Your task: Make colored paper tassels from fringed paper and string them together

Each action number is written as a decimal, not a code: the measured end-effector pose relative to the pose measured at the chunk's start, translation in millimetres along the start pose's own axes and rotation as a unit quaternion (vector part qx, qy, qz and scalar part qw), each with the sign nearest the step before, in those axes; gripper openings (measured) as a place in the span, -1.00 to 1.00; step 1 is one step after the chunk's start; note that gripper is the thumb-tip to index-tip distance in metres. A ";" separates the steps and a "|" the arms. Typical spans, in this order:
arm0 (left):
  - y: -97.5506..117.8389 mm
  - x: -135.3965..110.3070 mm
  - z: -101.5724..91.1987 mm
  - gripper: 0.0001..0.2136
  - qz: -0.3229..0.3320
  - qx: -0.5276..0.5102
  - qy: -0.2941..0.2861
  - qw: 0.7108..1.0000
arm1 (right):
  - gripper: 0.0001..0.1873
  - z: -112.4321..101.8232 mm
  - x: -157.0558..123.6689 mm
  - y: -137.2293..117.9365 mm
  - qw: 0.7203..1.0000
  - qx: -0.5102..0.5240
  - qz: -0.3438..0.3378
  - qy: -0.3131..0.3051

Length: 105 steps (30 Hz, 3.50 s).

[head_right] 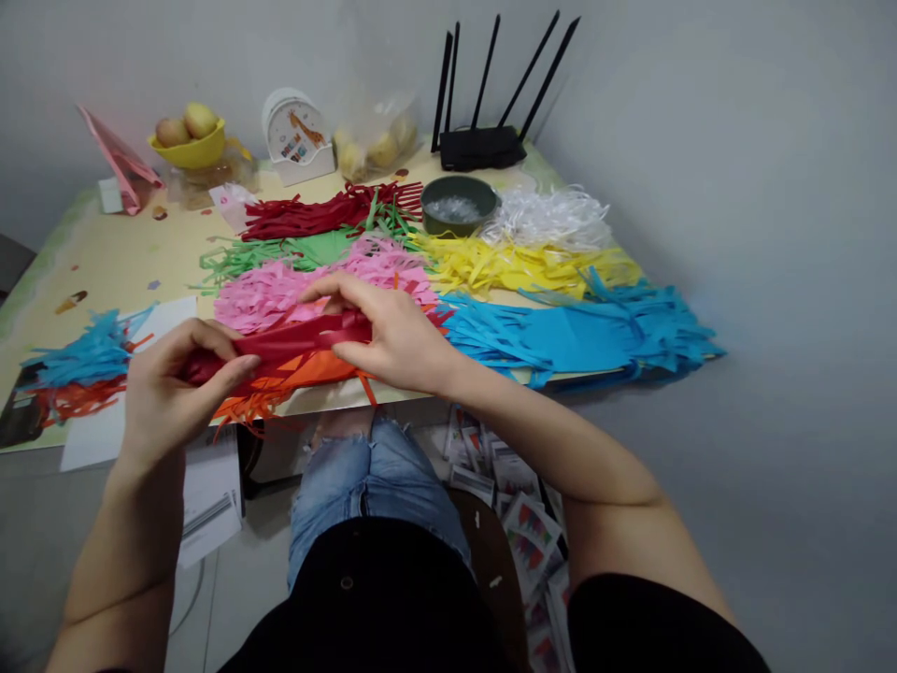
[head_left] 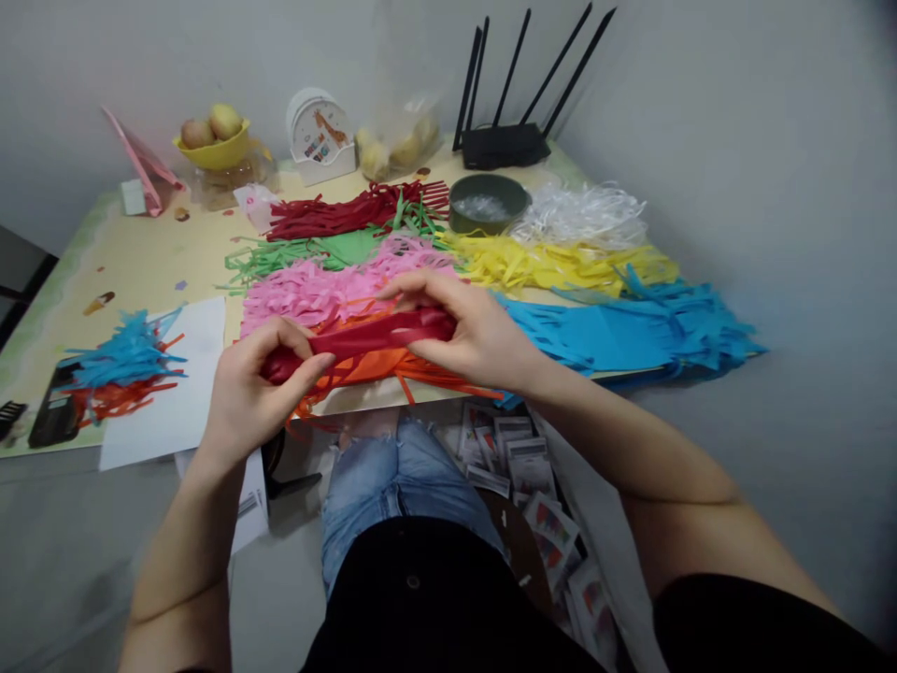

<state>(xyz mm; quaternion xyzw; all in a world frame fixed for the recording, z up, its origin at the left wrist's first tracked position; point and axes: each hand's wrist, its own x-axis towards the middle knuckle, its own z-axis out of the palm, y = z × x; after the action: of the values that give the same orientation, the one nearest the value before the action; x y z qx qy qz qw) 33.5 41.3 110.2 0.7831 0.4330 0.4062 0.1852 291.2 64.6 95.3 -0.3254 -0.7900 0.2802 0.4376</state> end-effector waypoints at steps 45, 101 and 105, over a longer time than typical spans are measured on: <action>-9.5 -10.8 19.8 -0.92 -0.199 -0.345 0.047 0.916 | -0.74 17.5 -4.8 20.3 0.976 0.214 0.043 -0.026; -10.4 11.4 19.7 -0.85 0.018 -0.022 -0.195 0.980 | -0.76 -11.2 -5.1 6.3 0.978 -0.040 -0.126 -0.159; -19.1 6.1 24.9 -0.86 0.097 0.094 -0.131 0.982 | -0.72 -19.1 -2.0 5.1 0.981 -0.017 -0.034 -0.192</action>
<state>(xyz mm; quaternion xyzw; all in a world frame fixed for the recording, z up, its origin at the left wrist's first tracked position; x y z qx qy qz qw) 45.0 58.5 85.9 0.8818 0.3633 0.2734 0.1254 310.0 69.4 99.4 -0.2457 -0.8748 0.3086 0.2814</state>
